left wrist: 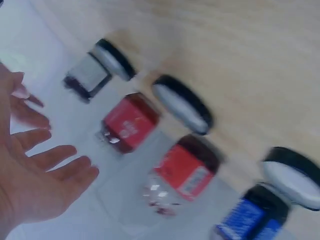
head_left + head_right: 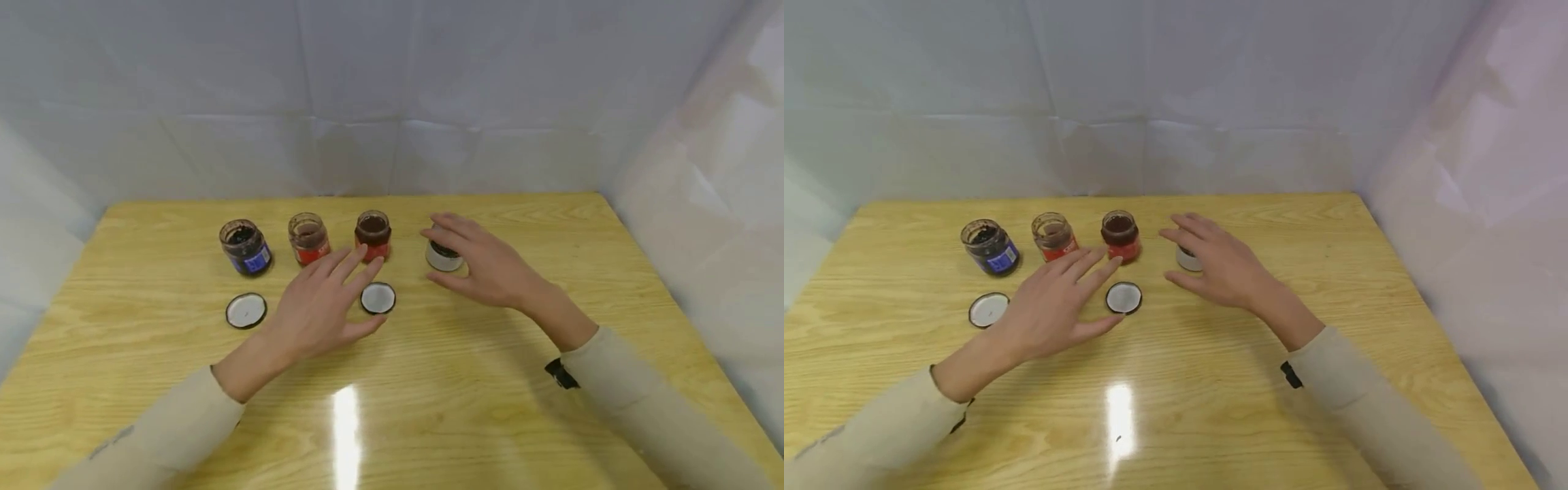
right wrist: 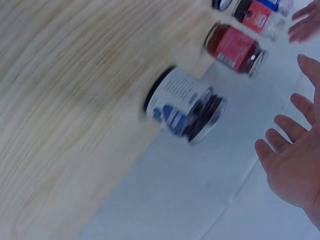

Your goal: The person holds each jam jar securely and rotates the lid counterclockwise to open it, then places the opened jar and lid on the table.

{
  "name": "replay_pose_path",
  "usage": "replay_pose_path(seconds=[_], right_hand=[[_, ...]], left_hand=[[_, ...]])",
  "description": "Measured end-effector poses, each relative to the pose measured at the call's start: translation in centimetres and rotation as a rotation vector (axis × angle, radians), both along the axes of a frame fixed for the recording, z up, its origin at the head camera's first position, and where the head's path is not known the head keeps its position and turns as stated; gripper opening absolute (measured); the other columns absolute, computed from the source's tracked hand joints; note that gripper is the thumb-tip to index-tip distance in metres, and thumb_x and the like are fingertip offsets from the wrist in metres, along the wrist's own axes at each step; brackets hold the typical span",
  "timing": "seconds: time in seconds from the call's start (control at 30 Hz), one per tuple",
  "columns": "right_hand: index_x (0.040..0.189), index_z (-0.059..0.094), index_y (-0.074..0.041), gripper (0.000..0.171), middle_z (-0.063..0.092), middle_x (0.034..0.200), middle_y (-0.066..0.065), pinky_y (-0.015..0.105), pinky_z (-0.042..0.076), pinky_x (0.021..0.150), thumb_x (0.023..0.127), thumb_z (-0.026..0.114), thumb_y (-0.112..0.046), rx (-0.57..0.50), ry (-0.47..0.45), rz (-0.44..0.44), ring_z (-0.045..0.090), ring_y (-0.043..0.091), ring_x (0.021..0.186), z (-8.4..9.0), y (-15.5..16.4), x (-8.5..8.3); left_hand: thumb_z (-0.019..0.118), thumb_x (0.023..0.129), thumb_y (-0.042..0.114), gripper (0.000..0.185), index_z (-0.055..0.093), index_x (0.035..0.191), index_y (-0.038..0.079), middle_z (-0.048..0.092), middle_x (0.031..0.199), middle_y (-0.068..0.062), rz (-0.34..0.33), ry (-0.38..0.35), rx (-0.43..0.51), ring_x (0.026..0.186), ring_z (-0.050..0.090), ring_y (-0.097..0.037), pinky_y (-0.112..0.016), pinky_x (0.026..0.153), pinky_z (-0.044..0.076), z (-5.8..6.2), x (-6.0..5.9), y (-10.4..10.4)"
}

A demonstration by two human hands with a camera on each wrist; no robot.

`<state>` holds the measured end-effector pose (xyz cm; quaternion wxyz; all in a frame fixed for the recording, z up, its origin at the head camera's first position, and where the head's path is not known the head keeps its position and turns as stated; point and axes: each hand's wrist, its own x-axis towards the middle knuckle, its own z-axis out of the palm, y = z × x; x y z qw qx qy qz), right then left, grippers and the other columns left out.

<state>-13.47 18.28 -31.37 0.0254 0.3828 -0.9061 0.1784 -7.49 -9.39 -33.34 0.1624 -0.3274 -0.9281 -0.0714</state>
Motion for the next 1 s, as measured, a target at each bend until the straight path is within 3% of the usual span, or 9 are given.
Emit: replay_pose_path(seconds=[0.17, 0.3, 0.67, 1.0], right_hand=[[0.145, 0.041, -0.019, 0.063, 0.028, 0.153, 0.007, 0.053, 0.03, 0.105, 0.091, 0.061, -0.045, -0.01, -0.01, -0.044, 0.022, 0.026, 0.14, -0.1, 1.3, -0.7], [0.147, 0.038, -0.022, 0.066, 0.025, 0.155, 0.005, 0.055, 0.029, 0.104, 0.091, 0.059, -0.048, 0.002, -0.026, -0.1, 0.019, 0.025, 0.141, -0.1, 2.2, -1.0], [0.15, 0.033, -0.022, 0.066, 0.023, 0.156, 0.007, 0.055, 0.026, 0.106, 0.094, 0.052, -0.052, 0.05, 0.0, -0.155, 0.019, 0.028, 0.141, -0.9, 3.7, -1.7], [0.15, 0.031, -0.021, 0.066, 0.023, 0.155, 0.009, 0.053, 0.022, 0.109, 0.095, 0.049, -0.052, 0.121, 0.053, -0.176, 0.019, 0.029, 0.141, -2.0, 5.3, -2.8]], left_hand=[[0.059, 0.087, 0.056, 0.072, 0.047, 0.141, 0.01, 0.046, 0.14, -0.017, 0.019, -0.171, 0.108, 0.121, 0.048, -0.036, -0.051, 0.09, 0.046, 1.8, -0.2, 1.6], [0.059, 0.089, 0.051, 0.075, 0.039, 0.145, 0.005, 0.043, 0.143, -0.015, 0.014, -0.288, 0.169, 0.125, 0.044, -0.034, -0.049, 0.099, 0.039, 2.1, -0.7, 3.1], [0.065, 0.088, 0.044, 0.082, 0.028, 0.149, 0.005, 0.035, 0.149, -0.014, 0.125, -0.593, 0.336, 0.135, 0.033, -0.03, -0.046, 0.107, 0.03, -0.1, -2.9, 6.1], [0.07, 0.086, 0.036, 0.089, 0.02, 0.15, 0.001, 0.03, 0.151, -0.017, 0.181, -0.695, 0.433, 0.136, 0.031, -0.03, -0.041, 0.109, 0.027, -2.5, -5.3, 8.1]])
